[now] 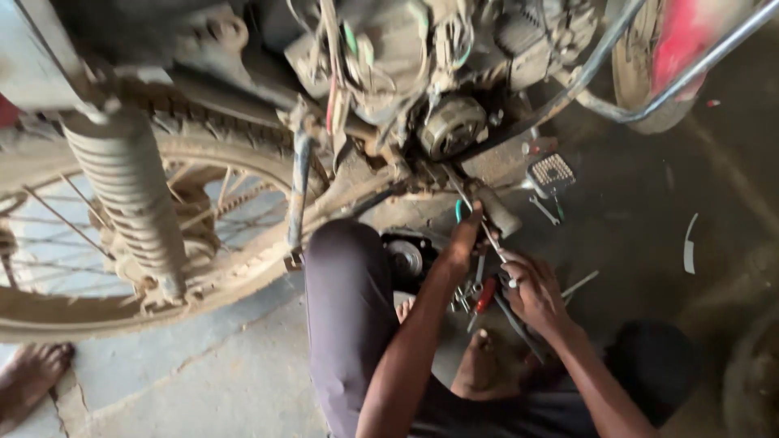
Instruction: The person sits on the floor beside a motorcycle and works on the engine's clutch area. They use a T-handle socket wrench to loosen and tighten a bolt, reposition the wrench repeatedly, and handle pliers and other hand tools from the floor while adjusting engine components.
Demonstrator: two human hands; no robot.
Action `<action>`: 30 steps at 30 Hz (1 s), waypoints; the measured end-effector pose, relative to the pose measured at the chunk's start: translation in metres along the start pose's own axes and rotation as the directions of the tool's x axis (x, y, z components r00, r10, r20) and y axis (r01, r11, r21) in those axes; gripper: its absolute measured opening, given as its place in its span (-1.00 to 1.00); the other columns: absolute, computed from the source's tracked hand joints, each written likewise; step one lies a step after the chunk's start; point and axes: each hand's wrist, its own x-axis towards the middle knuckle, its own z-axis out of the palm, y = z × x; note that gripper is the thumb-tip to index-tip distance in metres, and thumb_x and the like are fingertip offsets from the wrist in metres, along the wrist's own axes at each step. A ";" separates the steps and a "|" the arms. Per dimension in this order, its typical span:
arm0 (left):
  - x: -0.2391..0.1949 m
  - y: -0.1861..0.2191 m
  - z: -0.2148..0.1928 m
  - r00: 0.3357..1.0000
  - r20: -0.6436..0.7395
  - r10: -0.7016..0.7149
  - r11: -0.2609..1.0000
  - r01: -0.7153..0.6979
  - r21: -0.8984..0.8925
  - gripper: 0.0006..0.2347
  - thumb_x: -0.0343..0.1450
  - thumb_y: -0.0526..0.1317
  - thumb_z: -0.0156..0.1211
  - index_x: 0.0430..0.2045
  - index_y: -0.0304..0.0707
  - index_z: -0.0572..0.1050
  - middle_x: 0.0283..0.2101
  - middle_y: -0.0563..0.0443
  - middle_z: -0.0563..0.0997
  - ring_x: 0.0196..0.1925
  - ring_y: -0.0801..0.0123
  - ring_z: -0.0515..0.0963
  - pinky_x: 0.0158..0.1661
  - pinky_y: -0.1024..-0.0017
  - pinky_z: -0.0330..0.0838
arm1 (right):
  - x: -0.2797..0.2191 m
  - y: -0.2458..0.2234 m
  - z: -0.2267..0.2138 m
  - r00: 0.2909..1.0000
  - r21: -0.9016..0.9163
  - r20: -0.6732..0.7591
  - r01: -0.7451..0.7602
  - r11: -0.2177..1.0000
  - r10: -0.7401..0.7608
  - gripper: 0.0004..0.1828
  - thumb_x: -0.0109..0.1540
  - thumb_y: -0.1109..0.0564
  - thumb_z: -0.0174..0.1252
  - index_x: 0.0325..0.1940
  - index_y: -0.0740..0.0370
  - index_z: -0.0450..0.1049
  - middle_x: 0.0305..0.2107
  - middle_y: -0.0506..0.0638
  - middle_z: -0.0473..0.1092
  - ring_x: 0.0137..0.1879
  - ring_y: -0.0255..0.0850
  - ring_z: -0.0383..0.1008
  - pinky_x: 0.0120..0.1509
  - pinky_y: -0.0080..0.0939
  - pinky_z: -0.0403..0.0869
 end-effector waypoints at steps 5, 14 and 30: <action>-0.001 0.006 0.005 0.999 -0.041 -0.019 0.999 0.018 -0.029 -0.48 0.49 0.34 -0.15 -0.48 -0.10 0.49 -0.53 0.08 0.58 -0.62 0.50 0.38 -0.58 0.48 0.14 | 0.001 -0.018 0.003 0.989 -0.184 -0.051 0.125 0.975 -0.137 -0.45 0.27 -0.06 0.23 0.19 0.36 0.37 -0.06 0.19 0.40 0.00 0.03 0.47 -0.03 0.07 0.53; -0.008 0.006 0.006 0.999 -0.008 0.032 0.999 -0.032 0.041 -0.38 0.51 0.39 -0.25 -0.53 -0.16 0.51 -0.58 0.12 0.56 -0.63 0.53 0.28 -0.57 0.48 0.09 | 0.014 -0.028 0.041 0.980 -0.196 -0.051 0.178 0.964 -0.191 -0.62 0.24 0.28 0.16 0.15 0.25 0.39 -0.01 0.09 0.41 0.10 -0.07 0.43 0.11 -0.09 0.46; -0.003 -0.011 0.000 0.999 -0.027 0.027 0.999 -0.026 0.036 -0.33 0.48 0.43 -0.22 -0.59 -0.22 0.54 -0.60 0.08 0.54 -0.60 0.48 0.37 -0.53 0.48 0.17 | -0.015 -0.018 0.018 0.987 -0.037 -0.132 0.086 0.996 -0.090 -0.70 0.29 0.17 0.21 0.07 0.27 0.39 0.01 0.18 0.42 0.12 -0.01 0.49 0.24 -0.02 0.45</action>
